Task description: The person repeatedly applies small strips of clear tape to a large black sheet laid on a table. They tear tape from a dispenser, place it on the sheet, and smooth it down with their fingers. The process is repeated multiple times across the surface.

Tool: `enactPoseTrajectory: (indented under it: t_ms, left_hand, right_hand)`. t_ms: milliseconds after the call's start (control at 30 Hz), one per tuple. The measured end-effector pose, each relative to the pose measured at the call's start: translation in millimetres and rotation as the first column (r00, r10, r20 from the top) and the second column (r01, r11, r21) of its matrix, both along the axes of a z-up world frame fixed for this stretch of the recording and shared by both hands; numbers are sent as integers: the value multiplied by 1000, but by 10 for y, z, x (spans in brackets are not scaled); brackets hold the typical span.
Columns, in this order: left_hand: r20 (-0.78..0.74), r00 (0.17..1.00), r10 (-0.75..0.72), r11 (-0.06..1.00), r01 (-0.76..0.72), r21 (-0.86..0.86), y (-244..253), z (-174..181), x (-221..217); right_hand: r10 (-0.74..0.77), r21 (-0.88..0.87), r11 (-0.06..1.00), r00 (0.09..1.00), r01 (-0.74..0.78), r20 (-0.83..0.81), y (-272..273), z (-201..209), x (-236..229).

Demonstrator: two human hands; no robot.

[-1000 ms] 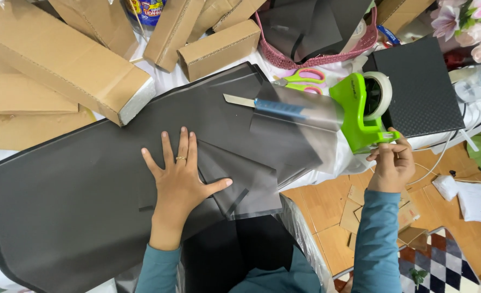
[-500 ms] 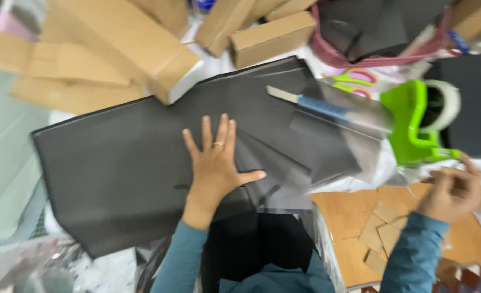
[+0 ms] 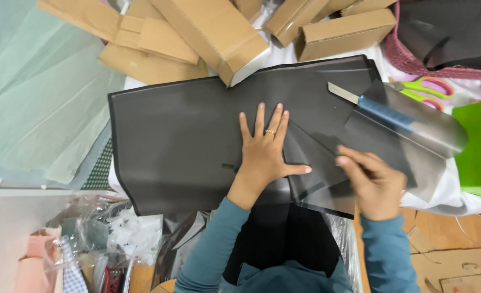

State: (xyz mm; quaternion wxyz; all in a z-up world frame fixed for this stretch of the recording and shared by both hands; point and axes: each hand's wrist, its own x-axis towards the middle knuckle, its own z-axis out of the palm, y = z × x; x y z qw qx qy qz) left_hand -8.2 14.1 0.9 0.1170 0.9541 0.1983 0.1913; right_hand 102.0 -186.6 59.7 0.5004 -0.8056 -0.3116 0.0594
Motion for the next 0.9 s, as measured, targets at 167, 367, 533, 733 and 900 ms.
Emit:
enactPoseTrajectory:
  t_ms: [167, 367, 533, 733, 900]
  left_hand:
    - [-136, 990, -46, 991, 28, -133, 2, 87, -6]
    - [-267, 961, -70, 977, 12, -212, 28, 205, 6]
    - [-273, 959, -80, 977, 20, -213, 36, 208, 7]
    - [-325, 940, -103, 975, 30, -222, 49, 329, -17]
    - [-350, 929, -123, 961, 23, -277, 55, 491, -54]
  right_hand:
    - [65, -131, 989, 997, -68, -31, 468, -143, -122]
    - [34, -410, 908, 991, -85, -131, 530, -204, -18]
    - [67, -505, 853, 987, -133, -145, 596, -237, 122]
    - [103, -705, 690, 986, -164, -128, 814, -33, 186]
    - [143, -807, 562, 982, -183, -123, 834, 140, 196]
